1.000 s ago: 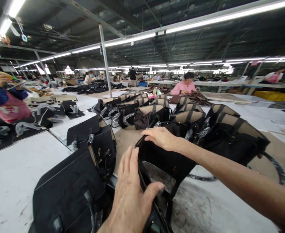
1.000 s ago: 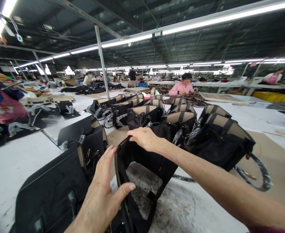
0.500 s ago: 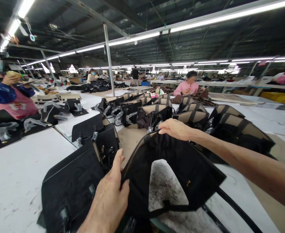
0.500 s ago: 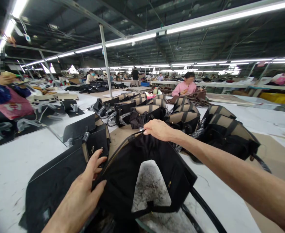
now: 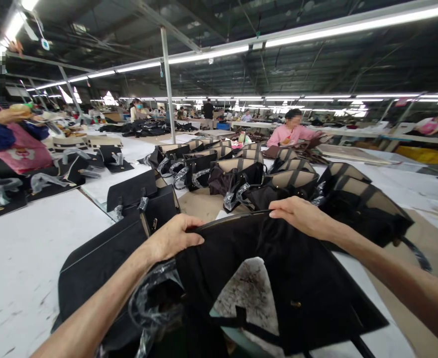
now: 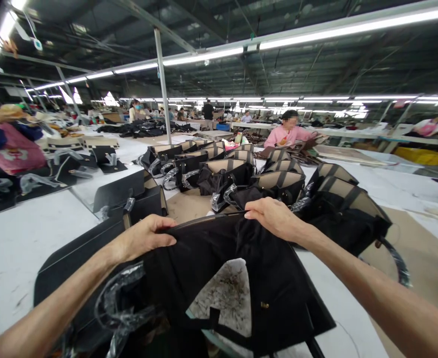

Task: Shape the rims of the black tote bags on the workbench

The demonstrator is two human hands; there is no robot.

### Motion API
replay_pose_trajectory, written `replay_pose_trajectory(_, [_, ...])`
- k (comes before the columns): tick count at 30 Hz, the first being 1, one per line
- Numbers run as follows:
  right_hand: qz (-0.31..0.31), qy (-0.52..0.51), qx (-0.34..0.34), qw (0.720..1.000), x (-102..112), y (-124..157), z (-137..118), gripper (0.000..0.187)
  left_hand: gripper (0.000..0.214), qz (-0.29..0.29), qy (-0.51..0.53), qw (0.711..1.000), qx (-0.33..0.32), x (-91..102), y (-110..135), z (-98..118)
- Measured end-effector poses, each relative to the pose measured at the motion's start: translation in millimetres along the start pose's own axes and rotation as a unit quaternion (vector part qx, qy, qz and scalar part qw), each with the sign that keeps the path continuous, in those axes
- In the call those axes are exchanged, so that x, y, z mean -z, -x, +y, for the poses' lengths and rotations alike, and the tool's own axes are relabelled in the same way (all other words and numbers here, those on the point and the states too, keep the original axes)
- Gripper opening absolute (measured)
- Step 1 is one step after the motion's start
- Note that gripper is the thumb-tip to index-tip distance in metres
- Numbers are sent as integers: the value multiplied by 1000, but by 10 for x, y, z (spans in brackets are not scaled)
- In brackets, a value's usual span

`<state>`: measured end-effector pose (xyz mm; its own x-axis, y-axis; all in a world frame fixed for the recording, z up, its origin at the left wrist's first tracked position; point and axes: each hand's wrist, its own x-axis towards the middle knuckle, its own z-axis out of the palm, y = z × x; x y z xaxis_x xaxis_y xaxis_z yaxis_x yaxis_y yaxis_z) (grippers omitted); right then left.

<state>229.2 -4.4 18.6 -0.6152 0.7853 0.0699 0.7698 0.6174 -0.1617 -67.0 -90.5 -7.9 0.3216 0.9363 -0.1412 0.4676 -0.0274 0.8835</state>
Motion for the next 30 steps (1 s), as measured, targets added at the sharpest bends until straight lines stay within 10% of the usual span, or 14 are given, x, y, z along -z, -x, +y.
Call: replay_pose_trajectory(30, [20, -34, -76, 996, -149, 37, -83, 25, 46, -11, 153, 988, -25, 186, 4, -251])
